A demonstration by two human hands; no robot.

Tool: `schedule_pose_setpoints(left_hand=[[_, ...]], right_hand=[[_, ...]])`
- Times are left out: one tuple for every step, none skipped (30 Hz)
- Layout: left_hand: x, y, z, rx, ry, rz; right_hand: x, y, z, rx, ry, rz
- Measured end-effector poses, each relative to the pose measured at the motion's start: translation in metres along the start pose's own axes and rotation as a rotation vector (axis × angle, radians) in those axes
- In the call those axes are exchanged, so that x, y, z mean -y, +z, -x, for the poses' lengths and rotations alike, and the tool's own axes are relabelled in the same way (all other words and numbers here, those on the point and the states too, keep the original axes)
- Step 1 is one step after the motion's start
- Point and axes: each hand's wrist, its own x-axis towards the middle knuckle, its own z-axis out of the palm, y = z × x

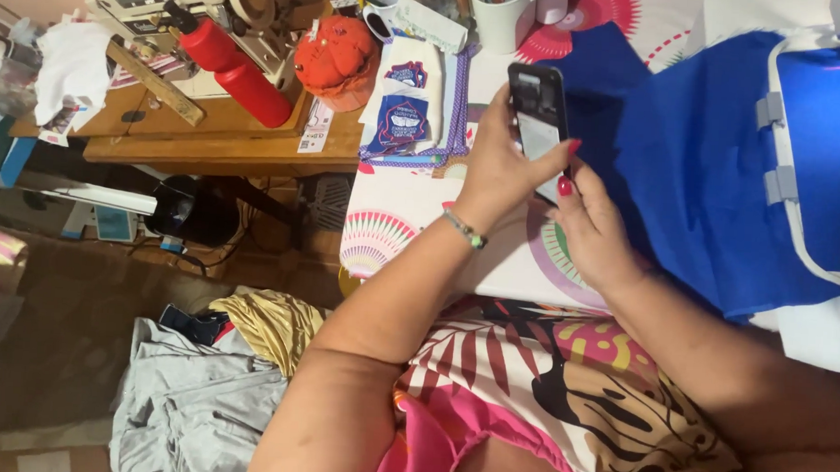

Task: The person uses a pair of gold-handled scissors to cut a small, blue, shield-shaped paper item. They hold the paper with their left hand and carefully trim the edges with the scissors in their right hand.

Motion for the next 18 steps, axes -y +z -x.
schedule_pose_setpoints(left_hand=[[0.01, 0.002, -0.013, 0.003, -0.005, -0.001], [0.02, 0.003, -0.027, -0.015, 0.029, 0.027], [0.031, 0.005, -0.041, -0.034, 0.063, 0.055], [0.048, 0.006, -0.063, -0.031, 0.06, 0.054], [0.066, 0.006, -0.085, -0.179, 0.098, -0.123], [0.084, 0.007, -0.108, -0.33, 0.135, -0.301], [0.089, 0.01, -0.12, -0.331, 0.13, -0.301], [0.093, 0.013, -0.133, -0.383, 0.071, -0.314], [0.098, 0.016, -0.145, -0.435, 0.011, -0.327], [0.106, 0.02, -0.15, -0.433, 0.011, -0.326], [0.114, 0.025, -0.154, -0.459, 0.006, -0.324], [0.123, 0.032, -0.159, -0.479, -0.001, -0.319], [0.123, 0.036, -0.161, -0.471, -0.003, -0.316], [0.123, 0.041, -0.16, -0.5, -0.039, -0.323], [0.124, 0.045, -0.159, -0.529, -0.074, -0.331], [0.126, 0.047, -0.16, -0.516, -0.085, -0.327], [0.129, 0.048, -0.161, -0.513, -0.092, -0.419], [0.131, 0.051, -0.163, -0.511, -0.098, -0.506]], right_hand=[[0.0, -0.002, 0.001, -0.001, 0.006, -0.002], [0.001, -0.004, 0.001, 0.031, -0.019, 0.0], [0.001, -0.007, 0.001, 0.064, -0.044, 0.001], [-0.011, -0.011, 0.001, 0.062, -0.041, 0.0], [-0.023, -0.016, 0.002, 0.11, -0.06, 0.015], [-0.034, -0.021, 0.003, 0.161, -0.078, 0.033], [-0.024, -0.019, 0.006, 0.163, -0.074, 0.034], [-0.013, -0.017, 0.009, 0.212, -0.116, 0.146], [-0.003, -0.015, 0.013, 0.26, -0.157, 0.257], [0.0, -0.013, 0.013, 0.258, -0.156, 0.257], [0.003, -0.012, 0.014, 0.263, -0.147, 0.266], [0.006, -0.012, 0.014, 0.263, -0.134, 0.276], [0.012, -0.012, 0.014, 0.257, -0.129, 0.277], [0.016, -0.011, 0.017, 0.268, -0.117, 0.294], [0.021, -0.009, 0.019, 0.279, -0.104, 0.311], [0.021, -0.009, 0.02, 0.27, -0.089, 0.313], [0.02, -0.009, 0.021, 0.278, -0.121, 0.31], [0.021, -0.009, 0.021, 0.286, -0.156, 0.312]])
